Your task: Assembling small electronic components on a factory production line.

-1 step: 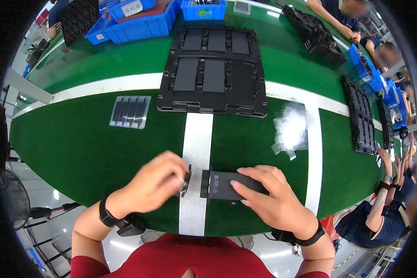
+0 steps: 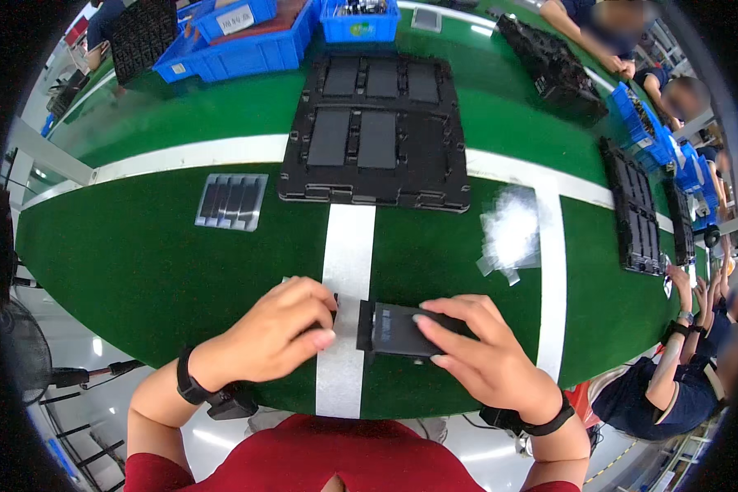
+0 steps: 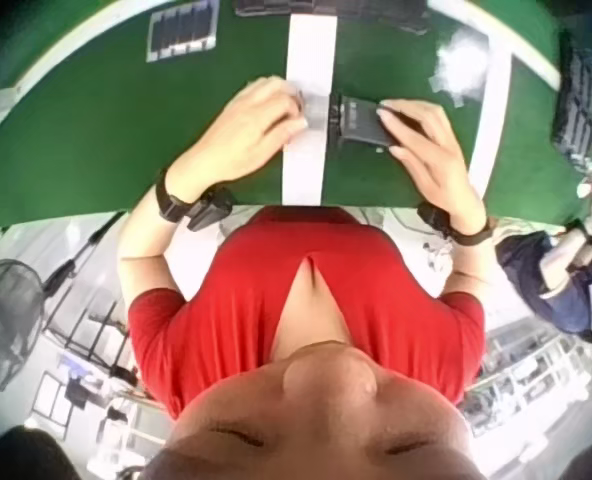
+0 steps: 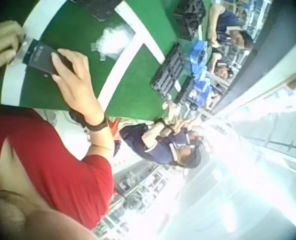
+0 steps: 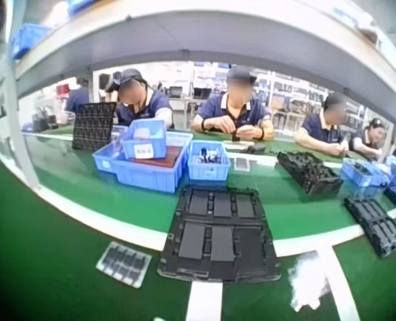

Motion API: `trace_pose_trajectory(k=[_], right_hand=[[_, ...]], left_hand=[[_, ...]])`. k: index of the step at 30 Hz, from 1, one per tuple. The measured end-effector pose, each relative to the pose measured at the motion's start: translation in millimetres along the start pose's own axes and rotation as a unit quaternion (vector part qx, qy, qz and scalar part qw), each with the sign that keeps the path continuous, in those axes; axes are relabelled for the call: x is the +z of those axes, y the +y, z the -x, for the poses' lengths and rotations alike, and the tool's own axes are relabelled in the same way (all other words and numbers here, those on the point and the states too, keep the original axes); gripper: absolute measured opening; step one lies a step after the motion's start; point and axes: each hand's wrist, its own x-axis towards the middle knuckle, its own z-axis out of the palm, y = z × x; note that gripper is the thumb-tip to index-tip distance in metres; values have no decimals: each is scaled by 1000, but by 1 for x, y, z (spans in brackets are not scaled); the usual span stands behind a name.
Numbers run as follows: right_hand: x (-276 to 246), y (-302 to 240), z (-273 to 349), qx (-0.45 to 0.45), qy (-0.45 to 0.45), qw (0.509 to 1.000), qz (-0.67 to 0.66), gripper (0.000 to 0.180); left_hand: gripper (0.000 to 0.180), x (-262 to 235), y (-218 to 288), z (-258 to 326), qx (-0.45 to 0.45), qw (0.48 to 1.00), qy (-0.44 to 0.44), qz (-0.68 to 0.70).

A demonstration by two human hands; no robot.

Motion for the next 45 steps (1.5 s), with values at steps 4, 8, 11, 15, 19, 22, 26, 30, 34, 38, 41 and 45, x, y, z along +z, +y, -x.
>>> trace_pose_trajectory(k=[4, 8, 11, 15, 19, 22, 26, 30, 34, 38, 41, 45], right_hand=[[2, 0, 17, 122, 4, 821, -558, 46], [13, -5, 13, 117, -25, 679, -725, 53], [20, -9, 0, 84, -50, 657, -748, 53], [18, -19, -8, 49, -43, 684, -726, 52], [10, -34, -20, 11, -21, 770, -638, 52], [3, -51, -33, -16, 42, 811, -583, 49], [1, -69, -49, -36, 148, 839, -522, 44], [2, -83, -69, -43, 55, 707, -704, 34], [19, -86, -88, -87, -194, 449, -868, 29], [15, -75, -98, -103, -67, 786, -605, 44], [-5, -84, -95, -104, 153, 864, -468, 60], [-13, -103, -93, -215, 310, 924, -63, 9]], left_hand=[[14, -6, 11, -5, -20, 999, 5, 43], [16, -29, 43, -30, -28, 940, 107, 322], [12, -39, 65, -41, -16, 935, 99, 341], [5, -46, 77, -46, -12, 945, 132, 298], [15, -52, 87, -56, -10, 947, 188, 261], [19, -53, 92, -68, 32, 921, 259, 291], [35, -64, 97, -71, 147, 879, 317, 325], [74, -67, 89, -82, 255, 849, 283, 365], [86, -63, 103, -68, 228, 785, 198, 542], [67, -70, 117, -58, 174, 776, 286, 535], [46, -73, 125, -45, 190, 828, 352, 392], [42, -73, 121, -42, 205, 849, 391, 291]])
